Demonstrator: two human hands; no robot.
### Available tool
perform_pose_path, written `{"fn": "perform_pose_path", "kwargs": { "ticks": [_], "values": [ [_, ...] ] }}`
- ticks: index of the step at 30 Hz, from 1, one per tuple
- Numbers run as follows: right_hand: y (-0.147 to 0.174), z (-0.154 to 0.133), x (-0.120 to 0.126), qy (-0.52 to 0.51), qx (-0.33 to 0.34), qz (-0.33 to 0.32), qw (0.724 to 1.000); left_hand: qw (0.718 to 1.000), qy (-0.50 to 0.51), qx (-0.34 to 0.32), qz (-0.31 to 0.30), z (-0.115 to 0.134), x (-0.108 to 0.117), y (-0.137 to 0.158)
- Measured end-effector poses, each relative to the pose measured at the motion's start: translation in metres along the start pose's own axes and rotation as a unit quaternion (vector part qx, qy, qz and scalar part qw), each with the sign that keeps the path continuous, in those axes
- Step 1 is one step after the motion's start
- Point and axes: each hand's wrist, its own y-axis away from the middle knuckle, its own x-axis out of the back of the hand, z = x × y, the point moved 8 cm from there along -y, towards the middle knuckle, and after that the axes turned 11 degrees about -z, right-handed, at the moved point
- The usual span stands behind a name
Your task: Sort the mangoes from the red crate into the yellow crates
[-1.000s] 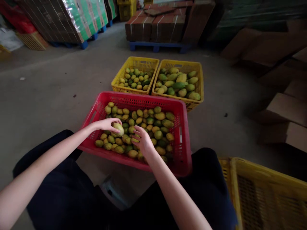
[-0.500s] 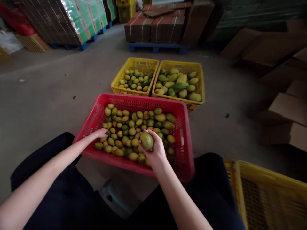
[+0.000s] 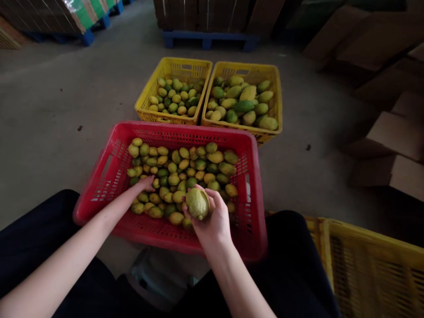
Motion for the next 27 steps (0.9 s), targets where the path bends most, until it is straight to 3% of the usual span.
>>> {"fn": "perform_pose_path", "kwargs": {
  "ticks": [5,10,14,18,21,25,27],
  "values": [
    [-0.003,0.005,0.001,0.013,-0.015,-0.002,1.0,1.0,-0.015,0.004,-0.004,0.007,-0.008,-0.006],
    [-0.01,0.007,-0.001,0.069,-0.018,-0.019,0.997,1.0,0.013,0.017,0.009,0.013,-0.006,0.009],
    [-0.012,0.005,-0.008,0.1,-0.014,-0.04,0.994,0.997,0.071,0.004,-0.006,0.022,0.022,0.036],
    [-0.009,0.005,-0.024,0.143,0.013,-0.107,0.984,0.977,0.187,-0.086,-0.053,0.055,0.055,0.092],
    [-0.002,0.011,-0.036,0.148,0.01,-0.166,0.975,0.922,0.335,-0.175,-0.085,0.087,0.07,0.152],
    [0.014,0.02,-0.056,0.175,-0.013,-0.235,0.956,0.758,0.585,-0.254,-0.139,0.12,0.074,0.223],
    [0.024,0.02,-0.069,0.191,-0.008,-0.278,0.941,0.708,0.633,-0.27,-0.16,0.133,0.072,0.243]
  ]
}}
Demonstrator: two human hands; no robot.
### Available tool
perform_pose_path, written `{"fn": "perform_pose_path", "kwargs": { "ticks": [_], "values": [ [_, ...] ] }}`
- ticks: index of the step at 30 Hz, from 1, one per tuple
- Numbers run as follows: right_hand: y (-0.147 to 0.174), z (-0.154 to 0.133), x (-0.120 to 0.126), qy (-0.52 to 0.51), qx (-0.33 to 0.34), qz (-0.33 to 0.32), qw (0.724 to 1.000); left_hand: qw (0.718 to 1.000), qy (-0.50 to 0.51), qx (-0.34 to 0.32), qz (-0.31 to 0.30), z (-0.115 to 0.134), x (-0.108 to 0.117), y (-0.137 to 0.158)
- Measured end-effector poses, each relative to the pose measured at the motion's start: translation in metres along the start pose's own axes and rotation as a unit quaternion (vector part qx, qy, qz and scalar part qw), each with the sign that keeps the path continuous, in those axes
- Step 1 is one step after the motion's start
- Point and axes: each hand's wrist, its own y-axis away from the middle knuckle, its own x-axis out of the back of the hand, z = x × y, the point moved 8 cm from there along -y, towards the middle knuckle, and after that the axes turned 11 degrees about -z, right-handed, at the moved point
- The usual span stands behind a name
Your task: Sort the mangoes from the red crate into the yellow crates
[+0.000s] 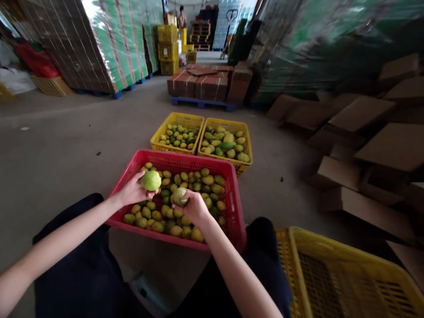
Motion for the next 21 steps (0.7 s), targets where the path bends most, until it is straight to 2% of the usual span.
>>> {"fn": "perform_pose_path", "kwargs": {
  "ticks": [2,5,7,10,14,17,19,21],
  "values": [
    [0.001,-0.008,-0.011,0.018,0.02,-0.032,0.999,0.999,0.034,-0.016,-0.018,0.002,-0.014,0.0],
    [0.002,-0.022,-0.015,0.035,0.07,-0.045,0.996,0.997,0.043,-0.044,-0.05,0.0,-0.022,-0.012],
    [0.0,-0.026,-0.01,0.043,0.096,-0.043,0.994,0.995,0.032,-0.07,-0.063,-0.003,-0.021,-0.021],
    [-0.006,-0.023,0.004,0.059,0.111,-0.022,0.992,0.995,0.032,-0.084,-0.043,-0.015,-0.01,-0.029],
    [-0.015,-0.002,0.015,0.058,0.06,-0.028,0.996,0.994,0.095,-0.055,0.016,-0.026,0.001,-0.03],
    [-0.018,0.015,0.016,0.04,0.01,-0.036,0.999,0.989,0.133,0.001,0.068,-0.032,0.006,-0.029],
    [-0.018,0.021,0.016,0.035,-0.005,-0.034,0.999,0.985,0.146,0.045,0.076,-0.038,0.006,-0.027],
    [-0.018,0.026,0.018,0.041,-0.01,-0.023,0.999,0.985,0.15,0.06,0.067,-0.042,0.004,-0.025]
  ]
}}
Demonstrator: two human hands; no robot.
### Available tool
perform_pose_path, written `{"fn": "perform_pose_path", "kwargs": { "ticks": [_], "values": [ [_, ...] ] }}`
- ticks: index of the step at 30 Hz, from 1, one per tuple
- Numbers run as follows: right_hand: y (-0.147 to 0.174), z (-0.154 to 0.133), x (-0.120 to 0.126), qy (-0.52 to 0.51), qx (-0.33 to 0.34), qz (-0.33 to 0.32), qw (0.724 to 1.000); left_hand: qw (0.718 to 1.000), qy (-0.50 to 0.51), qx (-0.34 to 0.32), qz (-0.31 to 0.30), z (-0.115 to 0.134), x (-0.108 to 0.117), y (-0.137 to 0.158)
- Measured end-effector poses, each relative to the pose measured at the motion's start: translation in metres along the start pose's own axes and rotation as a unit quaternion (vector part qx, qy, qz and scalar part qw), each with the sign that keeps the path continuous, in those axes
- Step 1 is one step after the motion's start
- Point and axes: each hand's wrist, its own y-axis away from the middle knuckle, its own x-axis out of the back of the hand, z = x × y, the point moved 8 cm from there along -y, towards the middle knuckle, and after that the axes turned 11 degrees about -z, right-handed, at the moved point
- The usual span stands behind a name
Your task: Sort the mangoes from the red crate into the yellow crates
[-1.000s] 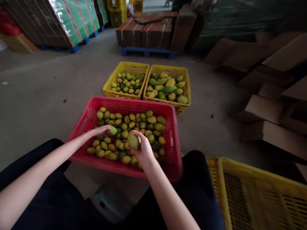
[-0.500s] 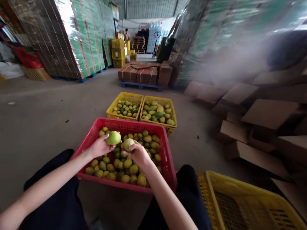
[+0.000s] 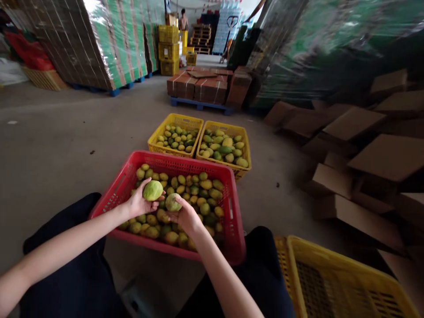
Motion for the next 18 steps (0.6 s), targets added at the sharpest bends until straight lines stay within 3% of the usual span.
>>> {"fn": "perform_pose_path", "kwargs": {
  "ticks": [4,7,10,13,15,18],
  "values": [
    [0.001,0.014,0.006,0.013,-0.046,0.028,0.998,1.0,-0.016,0.0,0.003,-0.006,0.005,0.004],
    [0.0,0.026,0.005,0.018,-0.09,0.0,0.996,0.999,-0.027,-0.007,0.025,-0.006,0.009,0.008],
    [-0.003,0.032,0.004,0.022,-0.11,-0.013,0.994,0.997,-0.02,-0.067,0.022,0.002,0.008,0.011],
    [-0.003,0.033,0.004,0.031,-0.117,-0.007,0.993,0.99,-0.051,-0.131,-0.025,0.01,-0.002,0.013],
    [-0.003,0.034,0.002,0.032,-0.12,-0.009,0.992,0.974,-0.11,-0.191,-0.048,0.017,-0.009,0.015],
    [-0.001,0.033,0.002,0.027,-0.115,-0.007,0.993,0.933,-0.243,-0.266,-0.025,0.025,-0.012,0.021]
  ]
}}
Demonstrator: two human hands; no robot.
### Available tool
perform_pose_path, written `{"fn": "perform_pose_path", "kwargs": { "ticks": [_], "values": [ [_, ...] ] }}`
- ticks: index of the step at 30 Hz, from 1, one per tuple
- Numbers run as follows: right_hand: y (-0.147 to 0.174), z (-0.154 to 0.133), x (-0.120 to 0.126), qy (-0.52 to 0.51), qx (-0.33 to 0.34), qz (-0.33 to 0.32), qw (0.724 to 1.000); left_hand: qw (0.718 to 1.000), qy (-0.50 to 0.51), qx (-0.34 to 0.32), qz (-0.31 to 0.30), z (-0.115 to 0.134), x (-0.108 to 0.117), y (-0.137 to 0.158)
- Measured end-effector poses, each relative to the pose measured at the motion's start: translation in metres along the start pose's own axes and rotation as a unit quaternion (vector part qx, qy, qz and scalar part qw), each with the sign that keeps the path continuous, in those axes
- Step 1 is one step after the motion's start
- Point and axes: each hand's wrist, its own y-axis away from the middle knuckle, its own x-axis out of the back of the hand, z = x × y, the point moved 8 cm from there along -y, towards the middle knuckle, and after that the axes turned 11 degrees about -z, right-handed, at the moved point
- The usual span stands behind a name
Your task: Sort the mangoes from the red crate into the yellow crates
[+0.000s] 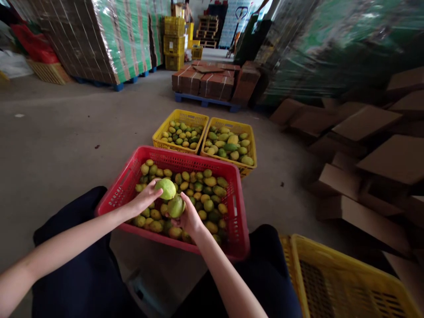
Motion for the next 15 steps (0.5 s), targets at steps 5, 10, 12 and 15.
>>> {"fn": "perform_pose_path", "kwargs": {
  "ticks": [5,10,12,15],
  "values": [
    [0.005,-0.01,0.011,-0.013,0.046,0.031,0.998,0.963,-0.257,0.012,-0.076,-0.003,-0.014,0.006],
    [0.011,-0.027,0.005,0.052,0.123,0.004,0.991,0.921,-0.383,0.004,-0.073,-0.002,-0.017,0.012],
    [0.016,-0.037,0.0,0.11,0.18,0.001,0.977,0.916,-0.395,-0.013,-0.064,0.004,-0.017,0.012],
    [0.027,-0.052,-0.002,0.221,0.271,0.07,0.934,0.893,-0.44,-0.076,-0.062,0.022,-0.021,0.013]
  ]
}}
